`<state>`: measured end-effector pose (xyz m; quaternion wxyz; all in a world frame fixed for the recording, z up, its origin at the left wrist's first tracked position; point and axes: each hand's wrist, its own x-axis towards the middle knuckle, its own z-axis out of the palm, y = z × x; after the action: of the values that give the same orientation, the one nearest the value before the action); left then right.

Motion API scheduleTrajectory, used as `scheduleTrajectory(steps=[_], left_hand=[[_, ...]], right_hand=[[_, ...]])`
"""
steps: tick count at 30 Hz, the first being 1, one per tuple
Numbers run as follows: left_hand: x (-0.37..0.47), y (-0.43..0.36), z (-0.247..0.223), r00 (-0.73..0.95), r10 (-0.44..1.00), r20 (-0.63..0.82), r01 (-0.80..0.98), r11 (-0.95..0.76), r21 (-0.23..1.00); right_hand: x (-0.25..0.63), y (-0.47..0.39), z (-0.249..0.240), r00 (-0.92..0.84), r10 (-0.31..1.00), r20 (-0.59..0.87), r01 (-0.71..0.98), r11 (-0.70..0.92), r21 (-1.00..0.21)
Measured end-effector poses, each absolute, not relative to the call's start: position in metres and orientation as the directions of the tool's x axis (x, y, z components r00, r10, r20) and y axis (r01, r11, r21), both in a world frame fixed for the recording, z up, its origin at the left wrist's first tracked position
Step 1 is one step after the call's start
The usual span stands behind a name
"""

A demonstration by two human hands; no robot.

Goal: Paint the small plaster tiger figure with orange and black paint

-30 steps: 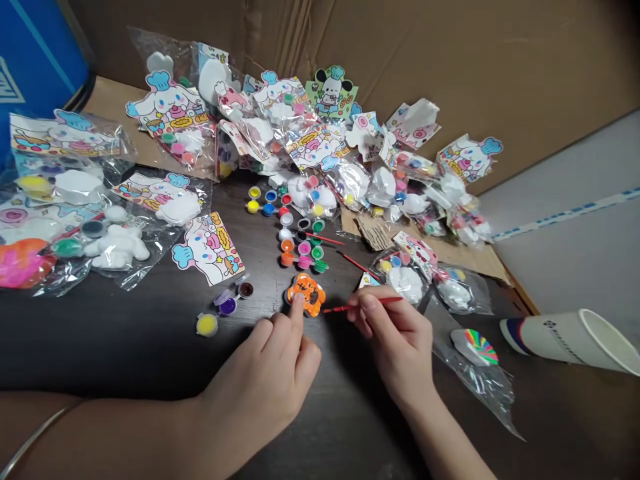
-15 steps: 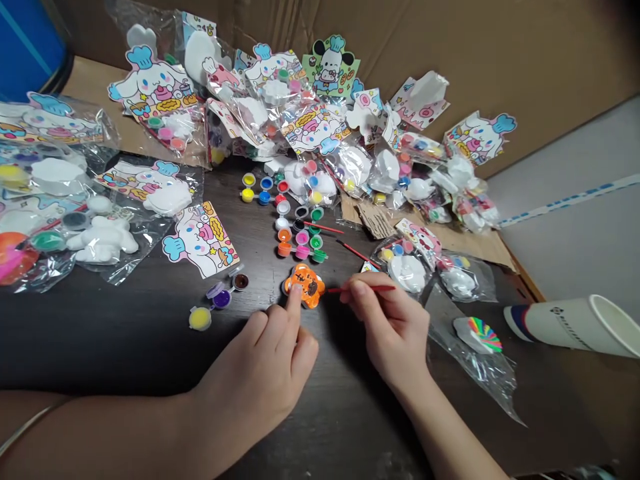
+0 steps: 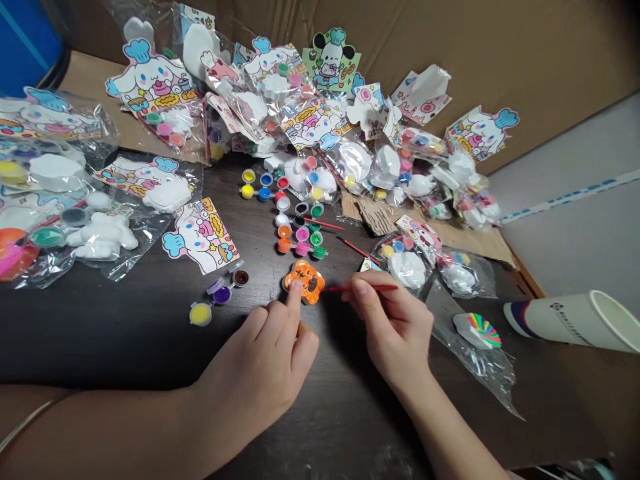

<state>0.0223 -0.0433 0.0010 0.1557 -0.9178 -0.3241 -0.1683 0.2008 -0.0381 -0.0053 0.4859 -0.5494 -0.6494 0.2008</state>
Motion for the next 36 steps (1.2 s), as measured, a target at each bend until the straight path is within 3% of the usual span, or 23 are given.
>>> scheduleTrajectory(steps=[4,8,12,19,36], left_hand=[[0.0226,-0.0442,0.0014,0.722,0.547,0.423,0.654,-0.739,-0.161],[0.0231,-0.0434,0.001,0.733,0.544,0.408,0.645,-0.746,-0.163],[0.0233,-0.0429,0.0011,0.721,0.548,0.425,0.655,-0.739,-0.158],[0.0221,-0.0429,0.0025,0.737,0.54,0.408,0.642,-0.747,-0.172],[0.0232,-0.0419,0.0033,0.735,0.546,0.403,0.647,-0.742,-0.175]], right_hand=[[0.2009,-0.0362,-0.0051,0.053,0.922,0.383,0.487,0.311,-0.816],[0.2015,-0.0329,-0.0057,0.189,0.895,0.404,0.512,0.261,-0.818],[0.2011,-0.0306,-0.0064,0.094,0.917,0.388,0.505,0.292,-0.812],[0.2012,-0.0295,-0.0092,0.078,0.923,0.377,0.498,0.292,-0.817],[0.2006,-0.03,-0.0111,0.131,0.926,0.355,0.462,0.259,-0.848]])
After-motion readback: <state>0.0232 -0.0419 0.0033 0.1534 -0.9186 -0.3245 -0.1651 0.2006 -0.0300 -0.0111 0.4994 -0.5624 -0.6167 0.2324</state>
